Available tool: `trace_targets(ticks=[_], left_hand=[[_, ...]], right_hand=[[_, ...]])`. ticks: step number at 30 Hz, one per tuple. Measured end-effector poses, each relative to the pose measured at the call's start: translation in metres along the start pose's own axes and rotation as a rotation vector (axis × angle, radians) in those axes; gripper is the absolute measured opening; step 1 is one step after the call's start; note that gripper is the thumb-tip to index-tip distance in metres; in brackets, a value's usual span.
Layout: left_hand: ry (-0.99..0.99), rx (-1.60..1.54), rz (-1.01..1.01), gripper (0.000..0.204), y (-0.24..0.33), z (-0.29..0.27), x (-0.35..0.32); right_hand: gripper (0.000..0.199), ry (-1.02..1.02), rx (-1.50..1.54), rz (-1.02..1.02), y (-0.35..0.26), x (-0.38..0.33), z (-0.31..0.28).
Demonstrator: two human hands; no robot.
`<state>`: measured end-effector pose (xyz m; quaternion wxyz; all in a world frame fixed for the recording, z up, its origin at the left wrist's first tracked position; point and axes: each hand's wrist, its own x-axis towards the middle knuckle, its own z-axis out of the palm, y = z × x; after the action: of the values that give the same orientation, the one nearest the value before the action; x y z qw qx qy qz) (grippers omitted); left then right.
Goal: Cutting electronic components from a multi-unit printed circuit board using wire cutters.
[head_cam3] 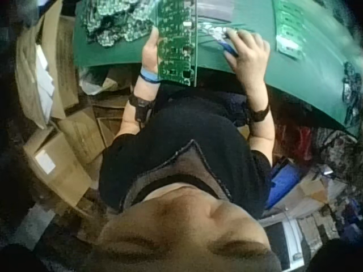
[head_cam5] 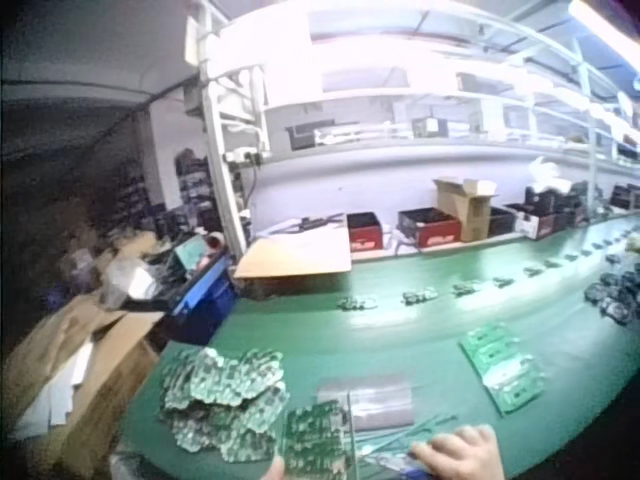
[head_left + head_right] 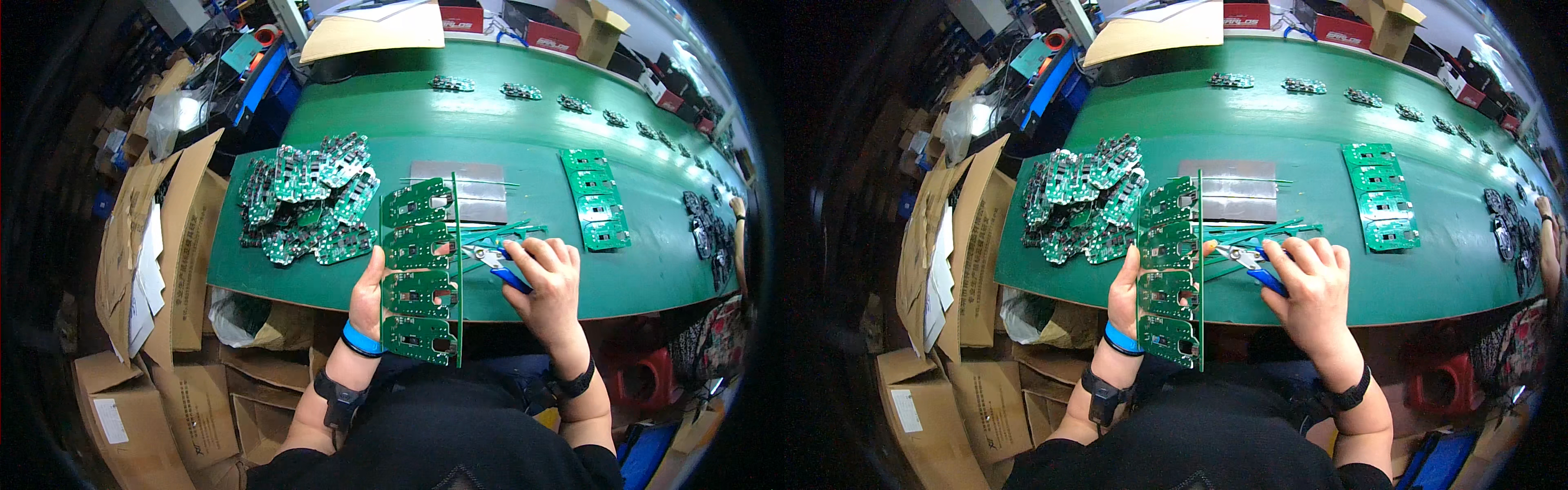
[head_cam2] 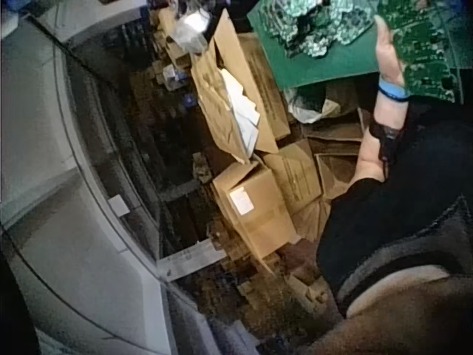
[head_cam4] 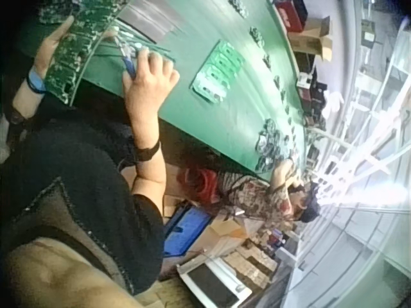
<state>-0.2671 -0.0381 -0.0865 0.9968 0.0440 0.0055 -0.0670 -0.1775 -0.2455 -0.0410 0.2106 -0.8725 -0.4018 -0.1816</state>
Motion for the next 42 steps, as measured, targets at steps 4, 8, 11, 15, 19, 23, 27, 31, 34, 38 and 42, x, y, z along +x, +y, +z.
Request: trace_targets(ticks=[4,8,11,15,19,23,27,31,34,38,42], left_hand=[[-0.03,0.003,-0.004,0.064,-0.005,-0.006,0.003],[-0.045,0.0,-0.02,0.064,-0.003,-0.009,0.004],[-0.067,-0.029,0.005,0.063,0.002,-0.009,0.0],[-0.057,-0.082,0.03,0.063,0.011,-0.017,-0.002],[-0.026,-0.01,0.068,0.062,0.016,-0.018,-0.002],[-0.08,0.002,0.055,0.06,0.016,-0.016,-0.001],[-0.069,0.011,0.09,0.06,0.016,-0.014,-0.006],[-0.087,0.004,0.116,0.061,0.022,-0.021,-0.013],[-0.133,0.008,0.073,0.065,0.025,-0.016,-0.013],[-0.164,0.021,0.051,0.067,0.024,-0.014,-0.007],[-0.081,0.041,-0.009,0.066,0.011,-0.005,0.004]], right_hand=[[0.053,0.001,-0.042,0.002,0.0,-0.003,0.002],[0.057,-0.046,0.029,0.016,0.007,-0.009,-0.005],[0.055,-0.186,0.099,0.055,0.031,-0.028,-0.014],[0.056,-0.318,0.001,0.044,0.059,-0.042,-0.025],[0.05,-0.233,-0.039,0.003,0.064,-0.012,-0.027],[0.025,-0.154,-0.128,-0.035,0.073,0.041,0.009],[0.013,-0.181,-0.293,-0.045,0.089,0.073,0.056],[0.007,-0.238,-0.063,-0.094,0.097,0.09,0.056],[0.01,-0.248,-0.013,-0.093,0.084,0.078,0.032],[0.023,-0.214,-0.037,-0.14,0.07,0.051,0.027],[0.032,-0.138,0.586,-0.063,0.02,0.046,0.017]])
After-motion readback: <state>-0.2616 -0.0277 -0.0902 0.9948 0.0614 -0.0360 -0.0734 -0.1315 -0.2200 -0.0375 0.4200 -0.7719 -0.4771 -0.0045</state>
